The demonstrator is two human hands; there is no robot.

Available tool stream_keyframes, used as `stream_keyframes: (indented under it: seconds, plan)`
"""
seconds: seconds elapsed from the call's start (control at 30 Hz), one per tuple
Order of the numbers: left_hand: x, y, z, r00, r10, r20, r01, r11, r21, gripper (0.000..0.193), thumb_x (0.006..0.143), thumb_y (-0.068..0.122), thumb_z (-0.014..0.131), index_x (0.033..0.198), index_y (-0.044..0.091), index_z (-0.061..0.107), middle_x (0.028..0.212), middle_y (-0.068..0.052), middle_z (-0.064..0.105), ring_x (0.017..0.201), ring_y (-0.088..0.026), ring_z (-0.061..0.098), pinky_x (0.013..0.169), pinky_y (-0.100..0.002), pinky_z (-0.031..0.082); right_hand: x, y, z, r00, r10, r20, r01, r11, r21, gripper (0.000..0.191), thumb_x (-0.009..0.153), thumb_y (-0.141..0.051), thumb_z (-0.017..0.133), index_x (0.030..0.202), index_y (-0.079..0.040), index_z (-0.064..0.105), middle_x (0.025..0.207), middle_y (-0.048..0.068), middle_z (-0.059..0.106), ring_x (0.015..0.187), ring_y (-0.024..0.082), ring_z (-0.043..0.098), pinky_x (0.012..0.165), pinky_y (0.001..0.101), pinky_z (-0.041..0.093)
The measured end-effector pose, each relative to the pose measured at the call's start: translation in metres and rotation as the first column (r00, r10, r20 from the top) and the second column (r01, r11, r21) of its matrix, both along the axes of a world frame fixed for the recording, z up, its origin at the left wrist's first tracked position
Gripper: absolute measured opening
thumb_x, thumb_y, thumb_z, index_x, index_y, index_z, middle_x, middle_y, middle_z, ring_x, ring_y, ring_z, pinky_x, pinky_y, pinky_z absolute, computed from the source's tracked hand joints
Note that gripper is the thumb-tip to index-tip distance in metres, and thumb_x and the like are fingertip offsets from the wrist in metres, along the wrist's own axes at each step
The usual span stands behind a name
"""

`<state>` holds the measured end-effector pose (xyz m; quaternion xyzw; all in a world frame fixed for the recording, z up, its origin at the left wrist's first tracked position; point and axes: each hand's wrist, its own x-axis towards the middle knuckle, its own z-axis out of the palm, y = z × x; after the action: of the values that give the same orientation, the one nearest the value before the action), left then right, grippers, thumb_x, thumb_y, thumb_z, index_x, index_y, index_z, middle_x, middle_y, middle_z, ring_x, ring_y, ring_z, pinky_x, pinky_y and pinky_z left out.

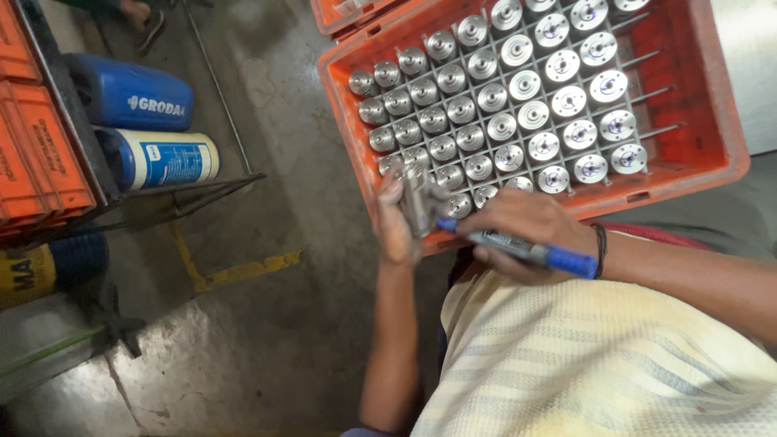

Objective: The person holds a blue marker and picks machined metal parts one at a time from an orange crate, marks each part, and places it into a compartmentalized grid tray. The person repeats this pick-mark-place cycle continuously across the crate of parts.

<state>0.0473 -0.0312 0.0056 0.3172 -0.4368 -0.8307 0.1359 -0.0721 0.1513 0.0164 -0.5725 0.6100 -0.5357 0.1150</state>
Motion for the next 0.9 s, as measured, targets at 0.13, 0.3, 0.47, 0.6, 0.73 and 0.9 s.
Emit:
stream_keyframes:
  seconds: [0.13,0.3,0.47,0.6,0.73,0.9]
  plan:
    - [0.030,-0.010,0.050,0.789,0.089,0.608,0.590,0.166,-0.790,0.034,0.085,0.026,0.077,0.111,0.007,0.069,0.100,-0.019,0.070,0.089,-0.041,0.068,0.072,-0.050,0.053,-0.011,0.012,0.008,0.960,-0.229,0.163,0.234,0.972,-0.010,0.017,0.098,-0.012,0.065,0.113,-0.004,0.067,0.092,0.009,0.072,0.075,0.015,0.070,0.065,0.0275,0.055]
    - [0.039,-0.022,0.062,0.675,-0.060,0.736,0.737,0.109,-0.667,0.030,0.077,0.022,0.078,0.105,0.011,0.076,0.103,-0.017,0.069,0.091,-0.040,0.068,0.079,-0.051,0.053,-0.025,0.039,0.013,0.882,-0.436,0.176,0.408,0.896,0.175,0.020,0.100,-0.011,0.067,0.117,0.000,0.067,0.091,0.009,0.072,0.077,0.014,0.070,0.069,0.0274,0.053]
    - [0.026,-0.016,0.048,0.594,0.085,0.800,0.789,0.131,-0.600,0.039,0.071,0.030,0.085,0.100,0.005,0.076,0.099,-0.020,0.070,0.093,-0.040,0.069,0.083,-0.050,0.054,-0.040,0.065,0.013,0.846,-0.522,0.106,0.508,0.851,0.132,0.020,0.105,-0.010,0.066,0.122,0.001,0.066,0.103,0.012,0.073,0.083,0.013,0.070,0.073,0.0243,0.054]
    - [0.015,-0.007,0.046,0.578,0.128,0.806,0.792,0.151,-0.592,0.042,0.072,0.038,0.086,0.097,0.006,0.077,0.100,-0.019,0.071,0.093,-0.040,0.068,0.081,-0.051,0.053,-0.062,0.087,0.014,0.810,-0.577,0.109,0.560,0.814,0.153,0.021,0.105,-0.010,0.065,0.121,0.002,0.067,0.101,0.011,0.073,0.081,0.011,0.068,0.073,0.0243,0.053]
    - [-0.003,0.011,0.040,0.783,0.110,0.612,0.602,0.109,-0.791,0.039,0.077,0.032,0.082,0.104,0.005,0.075,0.101,-0.018,0.071,0.092,-0.040,0.069,0.078,-0.050,0.054,-0.090,0.105,0.013,0.840,-0.496,0.220,0.485,0.868,0.106,0.022,0.109,-0.012,0.061,0.123,0.005,0.064,0.101,0.011,0.073,0.091,0.011,0.070,0.082,0.0240,0.056]
    - [-0.045,0.057,0.024,0.788,0.071,0.612,0.595,0.169,-0.786,0.038,0.079,0.032,0.083,0.103,0.004,0.074,0.100,-0.019,0.069,0.092,-0.041,0.068,0.077,-0.051,0.053,-0.113,0.122,0.016,0.864,-0.463,0.200,0.443,0.886,0.135,0.023,0.106,-0.013,0.061,0.120,0.005,0.065,0.099,0.011,0.073,0.087,0.012,0.069,0.077,0.0250,0.055]
